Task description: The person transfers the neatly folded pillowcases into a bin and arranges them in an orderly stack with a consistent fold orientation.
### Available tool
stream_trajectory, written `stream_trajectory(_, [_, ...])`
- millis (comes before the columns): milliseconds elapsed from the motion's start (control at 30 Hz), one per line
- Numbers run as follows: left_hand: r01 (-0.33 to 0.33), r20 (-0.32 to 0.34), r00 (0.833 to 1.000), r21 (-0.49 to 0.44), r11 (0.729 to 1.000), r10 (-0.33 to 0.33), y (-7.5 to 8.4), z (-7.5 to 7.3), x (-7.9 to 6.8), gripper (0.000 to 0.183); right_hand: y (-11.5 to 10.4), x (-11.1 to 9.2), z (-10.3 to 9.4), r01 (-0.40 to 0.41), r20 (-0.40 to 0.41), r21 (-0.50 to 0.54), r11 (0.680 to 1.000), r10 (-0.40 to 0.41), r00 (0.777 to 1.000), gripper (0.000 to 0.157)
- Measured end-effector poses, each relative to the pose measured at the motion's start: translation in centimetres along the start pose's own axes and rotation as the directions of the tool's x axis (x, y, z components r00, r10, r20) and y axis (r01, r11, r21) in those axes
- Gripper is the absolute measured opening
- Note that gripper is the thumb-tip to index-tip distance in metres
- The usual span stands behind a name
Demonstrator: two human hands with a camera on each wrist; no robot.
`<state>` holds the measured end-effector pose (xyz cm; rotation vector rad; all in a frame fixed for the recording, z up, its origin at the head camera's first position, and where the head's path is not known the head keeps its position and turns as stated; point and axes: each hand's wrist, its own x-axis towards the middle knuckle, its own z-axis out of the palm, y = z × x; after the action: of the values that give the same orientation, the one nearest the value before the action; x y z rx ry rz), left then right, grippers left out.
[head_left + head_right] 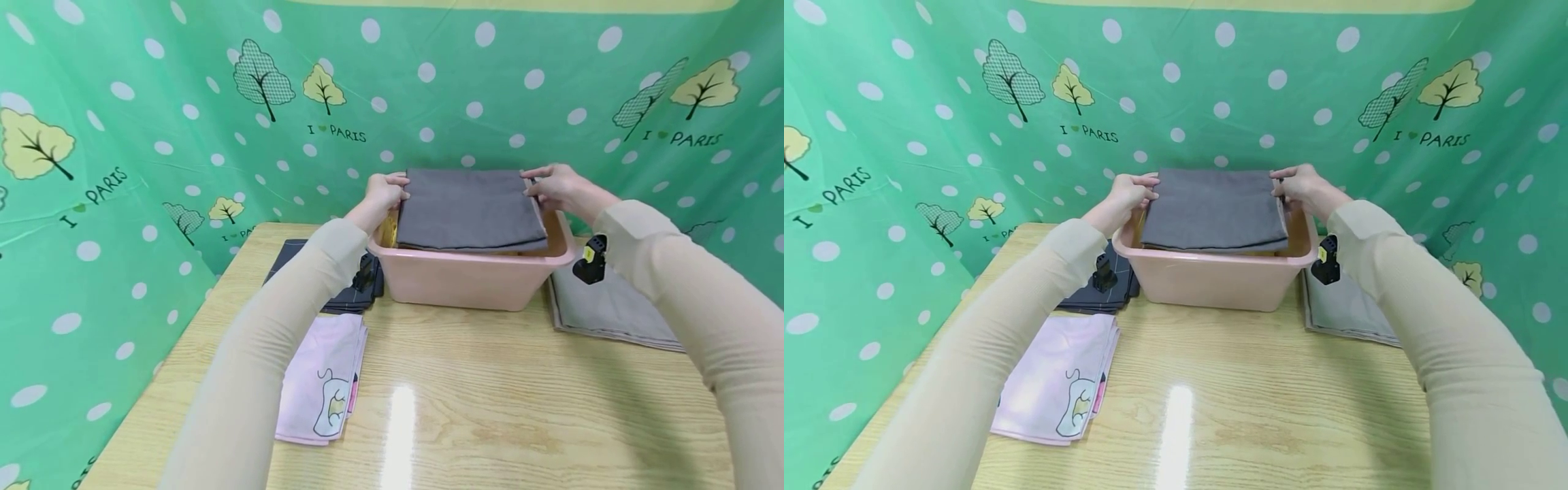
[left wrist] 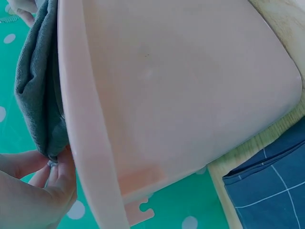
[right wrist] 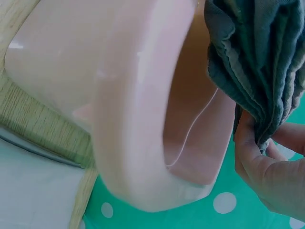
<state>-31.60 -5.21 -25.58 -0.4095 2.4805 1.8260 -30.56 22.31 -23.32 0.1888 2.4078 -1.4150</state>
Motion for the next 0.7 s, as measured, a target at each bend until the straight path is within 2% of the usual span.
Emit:
stream_trajectory(267, [0.004, 0.034, 0.999, 0.002, 1.0, -0.004, -0.5, -0.1, -0.2, 0.037, 0.4, 0.1, 0.3, 0.023, 0.02, -0.01, 1.0, -0.023, 1.0, 0.051])
stream_trajectory(433, [-0.011, 0.076, 0.997, 0.084, 0.996, 0.005, -0.7, -0.6, -0.6, 0.038, 0.6, -0.1, 0.5, 0.029, 0.023, 0.022, 0.999, -0.029, 0.999, 0.051])
stream_trajectory(567, [-0.051, 0.108, 0.994, 0.161, 0.986, 0.033, -0.7, -1.1, -1.2, 0.036, 0.4, -0.8, 0.5, 0.057, 0.026, 0.01, 0.998, -0.058, 0.998, 0.052])
stream_trajectory(700, [-0.118, 0.143, 0.985, 0.14, 0.983, 0.098, -0.8, -2.0, -2.3, 0.033, 0.1, -2.1, 1.0, 0.142, 0.054, -0.026, 0.99, -0.141, 0.989, 0.05])
